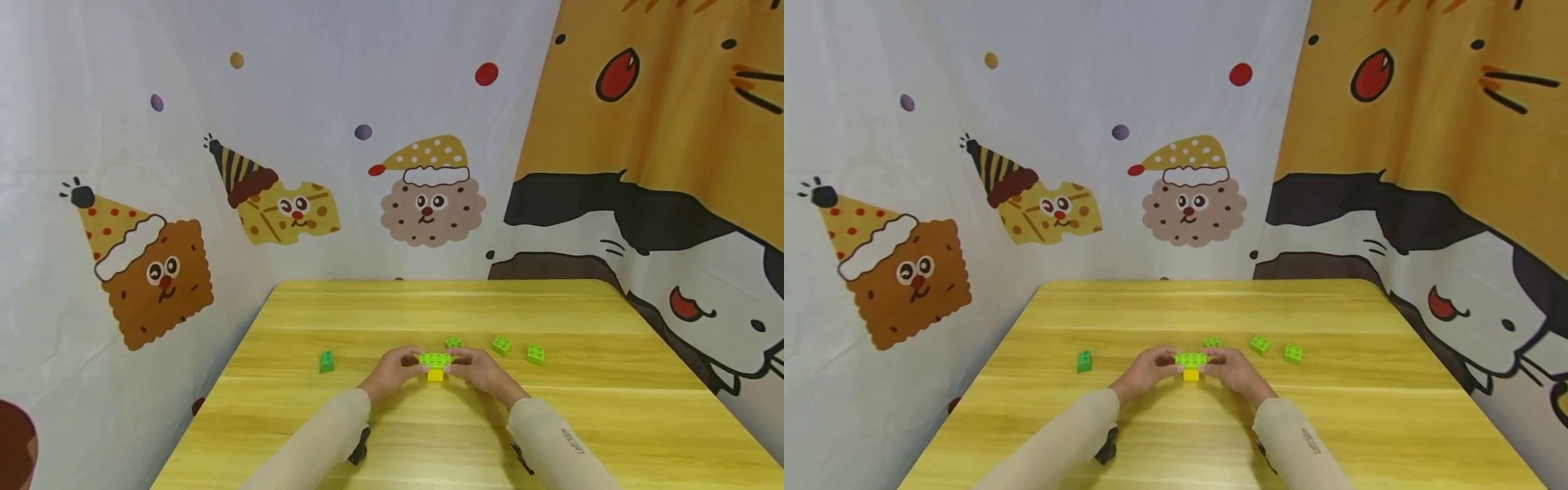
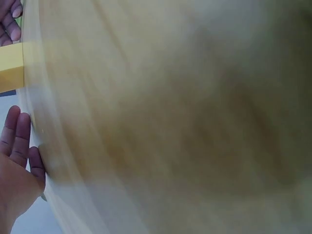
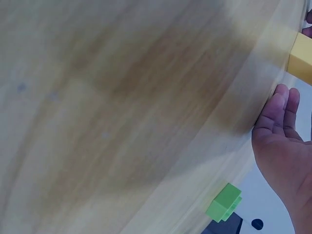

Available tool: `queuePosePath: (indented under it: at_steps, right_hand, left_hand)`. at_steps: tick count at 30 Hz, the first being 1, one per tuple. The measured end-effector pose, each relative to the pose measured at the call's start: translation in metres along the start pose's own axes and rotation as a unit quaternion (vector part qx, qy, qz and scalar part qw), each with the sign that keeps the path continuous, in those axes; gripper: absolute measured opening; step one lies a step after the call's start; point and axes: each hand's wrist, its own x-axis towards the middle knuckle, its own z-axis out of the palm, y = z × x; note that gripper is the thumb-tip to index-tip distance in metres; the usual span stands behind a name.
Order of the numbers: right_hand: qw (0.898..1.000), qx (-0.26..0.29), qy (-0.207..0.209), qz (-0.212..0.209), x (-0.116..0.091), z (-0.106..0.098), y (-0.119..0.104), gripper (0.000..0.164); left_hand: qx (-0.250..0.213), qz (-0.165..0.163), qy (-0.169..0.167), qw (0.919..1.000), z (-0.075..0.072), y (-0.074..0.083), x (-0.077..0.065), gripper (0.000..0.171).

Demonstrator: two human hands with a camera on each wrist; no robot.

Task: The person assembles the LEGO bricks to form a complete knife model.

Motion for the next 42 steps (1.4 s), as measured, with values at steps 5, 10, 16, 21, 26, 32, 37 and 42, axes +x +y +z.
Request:
queuePosePath:
  at_steps: [5, 10, 16, 21, 26, 32, 37, 42]
  right_hand:
    - [1.000, -0.002, 0.001, -0.010, 0.0004, 0.0007, 0.0007, 0.048]
    - [1.000, -0.001, -0.003, -0.012, 0.0015, 0.0009, 0.0025, 0.050]
    - [1.000, -0.006, 0.003, -0.006, 0.0032, 0.0020, 0.0038, 0.049]
    - [1.000, -0.004, 0.002, -0.003, 0.0012, 0.0023, 0.0016, 0.050]
    - [1.000, 0.000, 0.001, -0.002, 0.0008, 0.0026, 0.0015, 0.050]
    - [1.000, -0.003, 0.004, -0.005, 0.0013, 0.0029, 0.0022, 0.050]
    - [1.000, 0.001, 0.005, -0.003, 0.0008, 0.0024, 0.0017, 0.050]
    - [1.000, 0.002, 0.008, -0.003, -0.0004, 0.0025, 0.0002, 0.049]
  left_hand:
    - [-0.001, 0.003, 0.006, 1.0000, 0.0005, 0.0000, -0.0001, 0.033]
    - [-0.006, -0.007, -0.005, 0.9999, -0.0027, -0.0015, -0.0003, 0.037]
    - [-0.010, -0.007, -0.010, 0.9999, -0.0042, -0.0029, -0.0007, 0.037]
    - [-0.015, -0.008, -0.011, 0.9998, -0.0053, -0.0021, 0.0003, 0.036]
    - [-0.020, -0.004, -0.008, 0.9998, -0.0052, -0.0007, 0.0008, 0.036]
    - [-0.027, -0.001, -0.004, 0.9996, -0.0045, -0.0007, 0.0013, 0.037]
    - [-0.034, -0.008, -0.009, 0.9993, -0.0047, -0.0039, 0.0033, 0.038]
    - [-0.040, -0.012, -0.011, 0.9991, -0.0046, -0.0039, 0.0037, 0.038]
